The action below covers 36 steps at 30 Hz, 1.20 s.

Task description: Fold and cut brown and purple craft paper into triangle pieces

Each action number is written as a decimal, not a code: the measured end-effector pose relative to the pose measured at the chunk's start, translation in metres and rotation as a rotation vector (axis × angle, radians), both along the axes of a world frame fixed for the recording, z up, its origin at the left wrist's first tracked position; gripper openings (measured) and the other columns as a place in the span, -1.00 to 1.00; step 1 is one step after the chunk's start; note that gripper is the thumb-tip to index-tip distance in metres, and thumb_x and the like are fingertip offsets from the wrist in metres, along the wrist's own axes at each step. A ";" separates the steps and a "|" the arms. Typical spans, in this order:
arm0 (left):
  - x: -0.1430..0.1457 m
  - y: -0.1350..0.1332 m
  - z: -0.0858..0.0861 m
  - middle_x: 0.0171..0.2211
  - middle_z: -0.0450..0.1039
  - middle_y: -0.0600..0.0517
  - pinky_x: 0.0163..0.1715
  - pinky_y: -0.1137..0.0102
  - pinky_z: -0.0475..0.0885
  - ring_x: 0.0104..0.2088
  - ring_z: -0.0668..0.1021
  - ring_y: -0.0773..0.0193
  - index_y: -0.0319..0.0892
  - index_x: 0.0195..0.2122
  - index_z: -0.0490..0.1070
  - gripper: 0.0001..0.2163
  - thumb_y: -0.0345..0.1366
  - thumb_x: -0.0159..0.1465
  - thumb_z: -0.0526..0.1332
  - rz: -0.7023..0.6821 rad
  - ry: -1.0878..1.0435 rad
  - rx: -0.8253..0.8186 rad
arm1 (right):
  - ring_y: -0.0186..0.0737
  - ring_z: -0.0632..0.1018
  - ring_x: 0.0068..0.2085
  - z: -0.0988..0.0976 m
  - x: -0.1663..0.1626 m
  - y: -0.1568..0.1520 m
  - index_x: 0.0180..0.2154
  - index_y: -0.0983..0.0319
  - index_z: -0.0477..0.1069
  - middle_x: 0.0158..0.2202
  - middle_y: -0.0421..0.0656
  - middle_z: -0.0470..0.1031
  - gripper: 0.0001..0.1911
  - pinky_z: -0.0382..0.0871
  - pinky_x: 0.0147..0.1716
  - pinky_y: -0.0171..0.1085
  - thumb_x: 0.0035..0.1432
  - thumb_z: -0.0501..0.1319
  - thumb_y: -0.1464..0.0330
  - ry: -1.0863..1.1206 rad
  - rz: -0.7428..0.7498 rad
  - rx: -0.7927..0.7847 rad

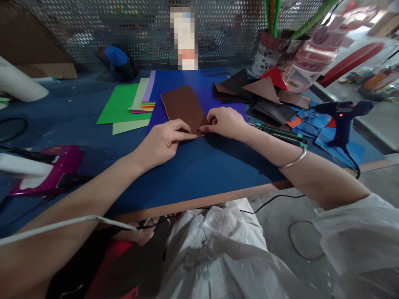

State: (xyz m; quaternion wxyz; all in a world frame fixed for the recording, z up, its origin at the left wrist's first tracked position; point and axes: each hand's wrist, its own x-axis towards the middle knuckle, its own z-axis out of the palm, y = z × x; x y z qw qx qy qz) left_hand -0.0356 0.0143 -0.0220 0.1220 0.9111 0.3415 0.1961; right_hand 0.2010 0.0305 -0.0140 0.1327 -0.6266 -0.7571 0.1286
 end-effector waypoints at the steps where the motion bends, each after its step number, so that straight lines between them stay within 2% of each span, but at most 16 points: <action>1: 0.000 -0.001 0.001 0.00 0.63 -0.02 0.08 0.27 0.50 0.02 0.62 0.14 -0.01 -0.04 0.69 -0.55 -0.46 0.30 0.02 -0.010 0.025 0.000 | -0.13 0.56 -0.21 0.000 0.000 0.001 -0.21 0.18 0.59 -0.22 -0.12 0.64 -0.63 0.21 -0.32 -0.23 0.19 0.42 0.02 0.004 -0.002 -0.003; 4: 0.000 -0.003 0.002 0.02 0.63 -0.04 0.07 0.27 0.51 0.03 0.62 0.12 -0.03 -0.01 0.69 -0.51 -0.48 0.26 0.01 0.009 0.069 0.008 | -0.11 0.58 -0.20 0.000 0.000 0.004 -0.23 0.18 0.61 -0.21 -0.11 0.65 -0.64 0.25 -0.29 -0.23 0.19 0.43 0.02 0.019 -0.002 -0.012; 8: 0.000 -0.004 0.002 0.00 0.61 -0.05 0.06 0.28 0.53 0.01 0.63 0.12 -0.02 -0.02 0.69 -0.52 -0.44 0.29 -0.01 0.004 0.052 0.017 | -0.11 0.58 -0.20 0.002 0.002 0.007 -0.26 0.21 0.62 -0.23 -0.08 0.65 -0.72 0.30 -0.24 -0.22 0.34 0.31 0.14 0.052 0.013 -0.011; 12: -0.001 -0.003 0.001 -0.03 0.60 -0.05 0.04 0.24 0.54 -0.02 0.63 0.09 0.04 -0.05 0.69 -0.55 -0.42 0.31 0.02 -0.001 0.030 0.037 | -0.23 0.50 -0.37 0.008 0.009 0.006 -0.33 0.26 0.59 -0.42 -0.12 0.56 -0.58 0.29 -0.31 -0.24 0.45 0.17 0.13 0.144 0.091 -0.114; 14: -0.001 -0.003 0.000 -0.06 0.61 -0.05 0.02 0.23 0.54 -0.04 0.63 0.08 0.05 -0.07 0.69 -0.57 -0.42 0.31 0.03 -0.005 0.017 0.043 | -0.28 0.46 -0.41 0.009 0.013 0.006 -0.32 0.26 0.59 -0.46 -0.17 0.52 -0.60 0.27 -0.36 -0.27 0.42 0.20 0.11 0.202 0.143 -0.150; 17: -0.002 -0.002 0.000 -0.07 0.61 -0.05 -0.01 0.21 0.55 -0.07 0.64 0.07 0.05 -0.08 0.69 -0.58 -0.41 0.32 0.03 -0.009 0.010 0.053 | -0.30 0.50 -0.33 0.004 0.015 0.005 -0.27 0.27 0.60 -0.37 -0.20 0.59 -0.78 0.25 -0.32 -0.31 0.29 0.35 0.22 0.260 0.188 -0.072; 20: -0.002 -0.002 0.001 -0.07 0.61 -0.05 -0.02 0.21 0.55 -0.07 0.64 0.07 0.05 -0.08 0.69 -0.57 -0.41 0.33 0.02 -0.006 0.022 0.066 | -0.26 0.55 -0.24 -0.002 0.013 0.003 -0.23 0.28 0.61 -0.26 -0.16 0.65 -0.85 0.24 -0.27 -0.31 0.25 0.37 0.31 0.260 0.154 0.010; 26: -0.002 -0.002 -0.001 -0.06 0.60 -0.03 0.00 0.26 0.54 -0.05 0.62 0.10 0.05 -0.04 0.67 -0.55 -0.45 0.32 0.02 0.000 0.072 0.083 | -0.16 0.58 -0.18 -0.003 0.007 -0.002 -0.16 0.27 0.63 -0.18 -0.10 0.67 -0.84 0.24 -0.23 -0.26 0.26 0.35 0.32 0.136 0.121 0.058; 31: -0.001 -0.003 -0.003 -0.11 0.60 -0.08 -0.01 0.25 0.54 -0.07 0.61 0.11 -0.10 -0.01 0.67 -0.52 -0.50 0.31 -0.03 -0.044 0.139 0.188 | -0.11 0.59 -0.16 -0.002 0.006 -0.003 -0.15 0.27 0.62 -0.18 -0.08 0.66 -0.82 0.28 -0.21 -0.23 0.28 0.34 0.31 0.063 0.114 0.065; 36: 0.004 -0.005 0.002 -0.13 0.60 -0.13 -0.06 0.21 0.53 -0.09 0.60 0.05 -0.19 0.02 0.67 -0.52 -0.49 0.33 -0.04 -0.039 0.266 0.228 | -0.08 0.61 -0.13 -0.003 0.004 -0.006 -0.08 0.28 0.57 -0.16 -0.07 0.66 -0.77 0.35 -0.15 -0.20 0.30 0.35 0.27 0.057 0.078 0.058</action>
